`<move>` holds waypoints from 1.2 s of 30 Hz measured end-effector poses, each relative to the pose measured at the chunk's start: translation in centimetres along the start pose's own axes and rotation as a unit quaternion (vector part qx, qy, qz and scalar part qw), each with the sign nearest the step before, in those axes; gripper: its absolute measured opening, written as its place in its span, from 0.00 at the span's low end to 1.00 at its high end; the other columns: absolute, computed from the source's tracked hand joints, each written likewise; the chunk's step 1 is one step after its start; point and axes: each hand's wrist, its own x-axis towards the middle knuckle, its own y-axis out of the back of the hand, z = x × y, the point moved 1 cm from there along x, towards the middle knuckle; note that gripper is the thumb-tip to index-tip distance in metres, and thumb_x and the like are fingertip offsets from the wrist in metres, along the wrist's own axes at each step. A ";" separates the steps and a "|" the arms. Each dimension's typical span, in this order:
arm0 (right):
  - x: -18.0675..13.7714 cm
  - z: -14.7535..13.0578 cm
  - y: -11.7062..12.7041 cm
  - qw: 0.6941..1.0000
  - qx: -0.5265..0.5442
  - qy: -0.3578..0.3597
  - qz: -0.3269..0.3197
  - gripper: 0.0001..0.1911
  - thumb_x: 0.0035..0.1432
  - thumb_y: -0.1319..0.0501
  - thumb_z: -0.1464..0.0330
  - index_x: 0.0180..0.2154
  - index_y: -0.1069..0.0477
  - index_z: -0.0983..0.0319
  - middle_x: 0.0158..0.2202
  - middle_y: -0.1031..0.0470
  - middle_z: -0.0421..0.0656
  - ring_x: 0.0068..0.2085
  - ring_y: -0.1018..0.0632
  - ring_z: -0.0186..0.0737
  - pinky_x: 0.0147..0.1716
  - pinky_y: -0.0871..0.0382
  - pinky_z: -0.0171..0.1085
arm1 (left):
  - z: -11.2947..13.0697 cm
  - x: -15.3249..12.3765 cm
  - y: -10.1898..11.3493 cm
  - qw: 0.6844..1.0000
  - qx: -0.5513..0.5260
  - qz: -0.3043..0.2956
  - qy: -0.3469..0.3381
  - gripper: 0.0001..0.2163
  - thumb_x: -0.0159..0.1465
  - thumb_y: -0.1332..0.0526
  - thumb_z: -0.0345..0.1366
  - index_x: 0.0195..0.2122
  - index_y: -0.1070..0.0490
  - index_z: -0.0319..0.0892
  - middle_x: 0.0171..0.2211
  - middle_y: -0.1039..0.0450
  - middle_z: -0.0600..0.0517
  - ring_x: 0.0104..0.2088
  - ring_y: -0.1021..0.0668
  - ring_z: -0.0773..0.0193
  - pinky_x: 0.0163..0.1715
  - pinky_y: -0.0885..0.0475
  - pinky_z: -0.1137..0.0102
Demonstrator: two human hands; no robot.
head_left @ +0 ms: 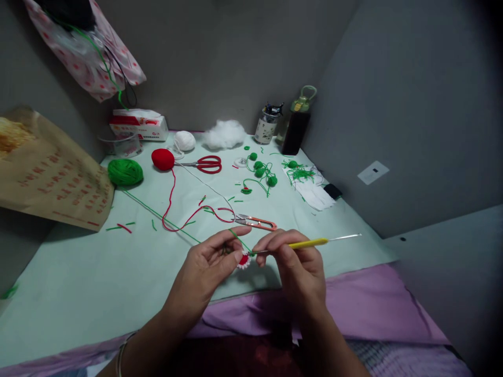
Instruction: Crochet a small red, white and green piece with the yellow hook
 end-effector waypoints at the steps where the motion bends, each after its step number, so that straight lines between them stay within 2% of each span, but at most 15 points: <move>1: -0.1 -0.2 0.1 1.000 -0.026 0.014 -0.004 0.08 0.72 0.39 0.67 0.41 0.20 0.57 0.39 0.18 0.42 0.34 0.20 0.36 0.38 0.23 0.38 | 0.1 0.0 0.0 1.000 0.002 0.004 -0.001 0.17 0.65 0.30 0.38 0.56 0.19 0.50 0.34 0.26 0.55 0.36 0.25 0.65 0.41 0.30 0.71; 7: -0.9 -1.4 0.3 0.979 -0.182 0.076 -0.043 0.12 0.72 0.42 0.73 0.46 0.21 0.55 0.42 0.17 0.43 0.42 0.19 0.41 0.42 0.23 0.42 | 0.3 -0.4 -0.3 0.999 0.030 0.034 -0.005 0.15 0.64 0.30 0.36 0.53 0.17 0.49 0.34 0.25 0.54 0.35 0.25 0.66 0.39 0.29 0.73; 11: -1.1 -1.9 0.0 0.946 -0.276 0.150 -0.082 0.15 0.69 0.42 0.78 0.50 0.23 0.56 0.44 0.17 0.45 0.45 0.18 0.42 0.43 0.22 0.42 | 0.4 -0.4 -0.5 0.996 0.062 0.052 -0.030 0.14 0.64 0.31 0.36 0.52 0.17 0.48 0.34 0.24 0.53 0.35 0.24 0.64 0.38 0.27 0.72; 14: -1.2 -2.0 -0.1 0.930 -0.304 0.188 -0.084 0.15 0.69 0.40 0.77 0.51 0.22 0.57 0.46 0.17 0.47 0.44 0.17 0.42 0.41 0.21 0.41 | 0.5 -0.4 -0.8 0.996 0.063 0.055 -0.038 0.14 0.63 0.30 0.36 0.50 0.17 0.47 0.32 0.23 0.53 0.34 0.22 0.63 0.38 0.25 0.71; 18: -1.5 -1.6 0.0 0.944 -0.279 0.165 -0.067 0.14 0.70 0.40 0.76 0.50 0.22 0.55 0.46 0.17 0.45 0.44 0.17 0.41 0.42 0.21 0.42 | 0.6 -0.4 -0.9 0.996 0.048 0.051 -0.047 0.13 0.62 0.29 0.34 0.49 0.17 0.47 0.31 0.22 0.54 0.33 0.22 0.65 0.38 0.25 0.72; 24: -1.4 -1.1 0.0 0.979 -0.164 0.118 -0.004 0.12 0.71 0.41 0.73 0.47 0.20 0.54 0.42 0.16 0.43 0.41 0.18 0.43 0.39 0.21 0.44 | 0.5 -0.4 -0.8 0.998 0.030 0.042 -0.041 0.12 0.63 0.29 0.34 0.48 0.16 0.48 0.31 0.22 0.55 0.34 0.23 0.66 0.37 0.26 0.74; 31: -1.1 -0.7 -0.2 0.989 -0.109 0.098 0.021 0.11 0.72 0.41 0.70 0.44 0.19 0.54 0.41 0.17 0.42 0.36 0.19 0.39 0.36 0.22 0.41 | 0.4 -0.4 -0.7 0.998 0.028 0.039 -0.034 0.13 0.64 0.29 0.37 0.50 0.16 0.49 0.32 0.23 0.54 0.35 0.24 0.66 0.39 0.27 0.74; 36: -1.1 -0.7 -0.1 0.989 -0.108 0.097 0.007 0.10 0.72 0.41 0.71 0.44 0.19 0.56 0.41 0.17 0.43 0.37 0.19 0.39 0.36 0.22 0.40 | 0.4 -0.4 -0.9 0.999 0.020 0.033 -0.034 0.13 0.64 0.29 0.37 0.50 0.16 0.48 0.32 0.23 0.55 0.34 0.24 0.66 0.39 0.28 0.74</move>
